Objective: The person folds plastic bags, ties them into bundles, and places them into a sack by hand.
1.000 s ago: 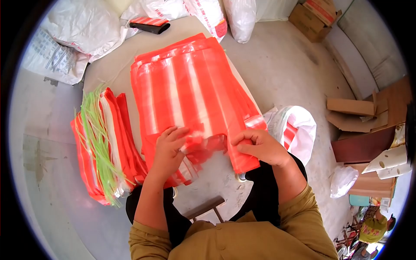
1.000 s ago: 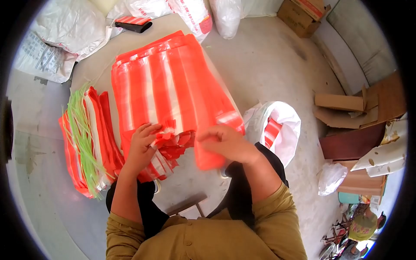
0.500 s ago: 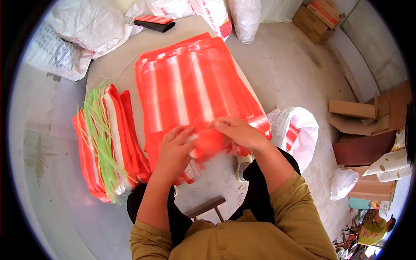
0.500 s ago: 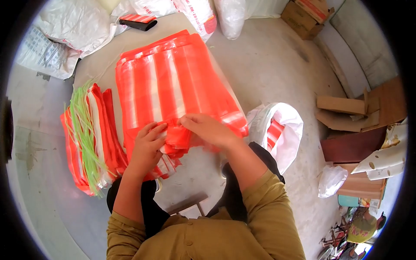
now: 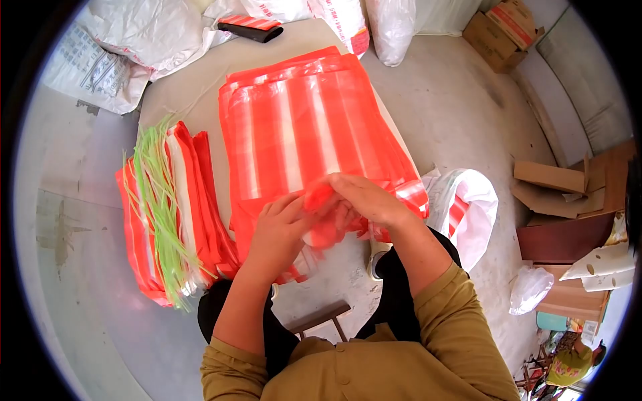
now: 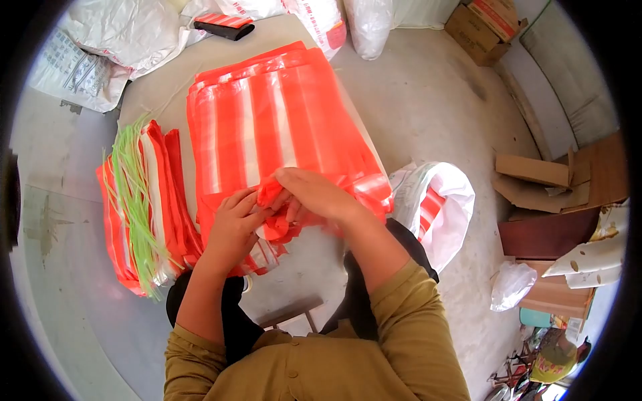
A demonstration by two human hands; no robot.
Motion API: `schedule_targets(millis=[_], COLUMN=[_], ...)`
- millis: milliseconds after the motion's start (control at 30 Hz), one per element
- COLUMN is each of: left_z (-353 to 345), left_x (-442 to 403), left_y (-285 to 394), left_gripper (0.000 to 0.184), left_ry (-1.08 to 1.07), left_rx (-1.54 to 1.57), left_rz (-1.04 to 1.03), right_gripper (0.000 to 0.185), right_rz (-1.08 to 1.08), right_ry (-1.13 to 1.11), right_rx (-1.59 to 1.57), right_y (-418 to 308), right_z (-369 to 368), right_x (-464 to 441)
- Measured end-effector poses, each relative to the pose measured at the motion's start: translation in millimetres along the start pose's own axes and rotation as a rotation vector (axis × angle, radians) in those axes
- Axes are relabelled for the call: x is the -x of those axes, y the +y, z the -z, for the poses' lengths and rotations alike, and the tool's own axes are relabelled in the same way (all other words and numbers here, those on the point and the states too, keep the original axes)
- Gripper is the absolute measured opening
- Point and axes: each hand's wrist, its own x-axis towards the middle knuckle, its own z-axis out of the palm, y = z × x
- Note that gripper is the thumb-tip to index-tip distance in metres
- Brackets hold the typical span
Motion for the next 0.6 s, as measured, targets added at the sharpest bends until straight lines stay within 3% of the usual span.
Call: schedule_targets(millis=[200,600], left_z=[1.5,-2.2], left_x=[-3.7,4.1], left_y=[-0.9,2.5], left_gripper=[0.046,0.050], left_ry=[0.044,-0.002], left_rx=[0.056,0.008], left_rz=[-0.059,0.103], right_gripper=[0.053,0.048], right_rz=[-0.003,-0.005], right_ry=[0.012,0.008], right_rx=[0.086,0.082], right_y=[-1.2,-2.8], right_z=[-1.7,-5.9], right_x=[-6.4,-9.9])
